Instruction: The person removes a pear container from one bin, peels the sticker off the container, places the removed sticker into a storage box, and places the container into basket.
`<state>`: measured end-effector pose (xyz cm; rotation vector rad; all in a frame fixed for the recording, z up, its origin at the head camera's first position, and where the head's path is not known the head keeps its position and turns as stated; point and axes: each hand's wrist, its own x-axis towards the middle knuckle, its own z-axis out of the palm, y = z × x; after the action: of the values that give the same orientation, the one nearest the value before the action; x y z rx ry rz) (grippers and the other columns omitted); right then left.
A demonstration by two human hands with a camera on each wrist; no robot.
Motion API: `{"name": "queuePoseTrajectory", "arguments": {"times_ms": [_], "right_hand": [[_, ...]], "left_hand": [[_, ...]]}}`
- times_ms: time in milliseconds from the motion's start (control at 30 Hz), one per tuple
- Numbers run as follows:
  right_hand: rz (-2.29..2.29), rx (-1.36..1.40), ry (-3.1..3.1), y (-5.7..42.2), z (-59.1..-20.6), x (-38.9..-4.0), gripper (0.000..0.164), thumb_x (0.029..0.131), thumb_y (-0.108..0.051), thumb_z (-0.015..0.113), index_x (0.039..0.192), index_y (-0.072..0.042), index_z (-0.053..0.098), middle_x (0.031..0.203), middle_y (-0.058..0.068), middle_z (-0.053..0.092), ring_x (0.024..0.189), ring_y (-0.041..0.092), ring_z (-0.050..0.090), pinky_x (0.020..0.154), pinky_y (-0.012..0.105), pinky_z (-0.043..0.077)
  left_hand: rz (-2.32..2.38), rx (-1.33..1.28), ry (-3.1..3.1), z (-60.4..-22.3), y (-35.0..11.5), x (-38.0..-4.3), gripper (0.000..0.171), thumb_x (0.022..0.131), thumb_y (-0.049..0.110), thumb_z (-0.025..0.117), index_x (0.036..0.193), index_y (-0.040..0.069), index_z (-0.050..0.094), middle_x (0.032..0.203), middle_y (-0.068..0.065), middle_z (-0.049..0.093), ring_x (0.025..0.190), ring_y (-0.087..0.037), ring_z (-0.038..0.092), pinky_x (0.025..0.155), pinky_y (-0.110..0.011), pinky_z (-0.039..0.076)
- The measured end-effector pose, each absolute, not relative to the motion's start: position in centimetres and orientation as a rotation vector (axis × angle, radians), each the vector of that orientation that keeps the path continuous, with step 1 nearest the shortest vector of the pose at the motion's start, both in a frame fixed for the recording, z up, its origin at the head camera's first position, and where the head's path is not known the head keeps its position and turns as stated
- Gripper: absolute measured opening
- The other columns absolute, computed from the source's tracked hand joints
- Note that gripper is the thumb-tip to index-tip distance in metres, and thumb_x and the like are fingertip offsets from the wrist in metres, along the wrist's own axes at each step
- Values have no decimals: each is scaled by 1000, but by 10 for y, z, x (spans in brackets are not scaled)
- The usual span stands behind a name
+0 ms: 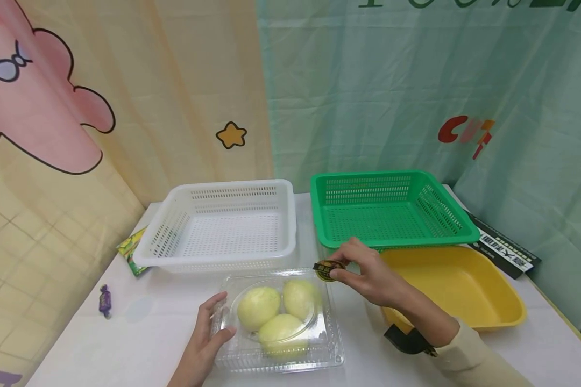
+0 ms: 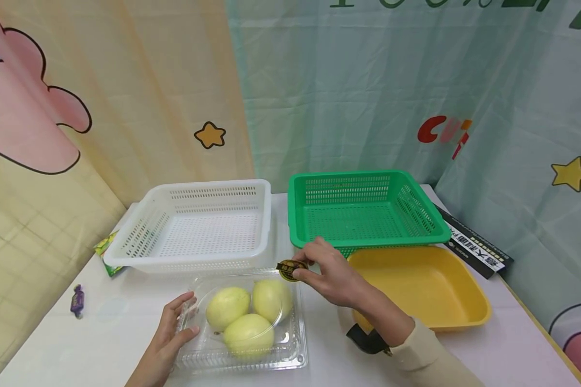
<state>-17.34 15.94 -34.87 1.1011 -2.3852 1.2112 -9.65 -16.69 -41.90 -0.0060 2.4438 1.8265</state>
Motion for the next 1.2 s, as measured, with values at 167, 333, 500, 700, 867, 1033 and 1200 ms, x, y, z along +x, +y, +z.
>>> {"name": "queuePoseTrajectory", "arguments": {"times_ms": [167,333,500,700,867,1033,1200], "right_hand": [[1183,1086,-2302,178,-350,-176,21,80,3,69,94,-12,64,84,-2,60,81,7,44,67,23,43],[1121,1000,-2329,196,-353,-174,23,80,3,69,95,-14,64,84,-7,59,81,4,44,69,23,41],[1091,884,-2407,216,-359,-172,22,81,3,68,95,-13,63,88,-7,58,83,2,46,71,20,45],[1054,739,-2493,236,-362,-165,19,83,-2,67,96,-16,65,89,-7,56,83,0,47,72,17,44],[1038,638,-2545,251,-369,-161,16,84,-4,67,95,-17,65,89,-7,54,82,0,47,71,16,43],[1005,525,-2616,266,-376,-158,11,86,-9,67,93,-18,65,89,-6,53,82,-1,45,68,18,42],[949,420,-2695,281,-381,-157,5,89,-17,65,93,-18,64,91,-5,54,82,-3,45,68,19,43]], "left_hand": [[1812,-27,2440,-418,-167,-96,63,91,18,52,145,24,20,151,-19,21,134,-48,32,101,-67,34],[1843,3,2428,-419,-167,-95,62,91,17,52,144,22,21,149,-20,21,131,-48,34,97,-65,39],[1848,43,2456,-420,-167,-95,63,90,14,53,144,21,22,149,-19,20,133,-49,31,98,-69,35],[1843,46,2457,-420,-167,-96,63,90,16,53,144,22,21,150,-19,18,134,-50,28,98,-71,32],[1846,40,2444,-418,-167,-96,63,90,15,52,144,22,21,152,-18,18,135,-50,27,100,-72,29],[1855,43,2440,-418,-167,-96,63,90,15,52,144,22,21,151,-17,19,135,-48,28,100,-71,29],[1855,30,2436,-419,-167,-95,63,89,14,53,144,22,22,150,-16,21,135,-47,28,101,-71,28]]}}
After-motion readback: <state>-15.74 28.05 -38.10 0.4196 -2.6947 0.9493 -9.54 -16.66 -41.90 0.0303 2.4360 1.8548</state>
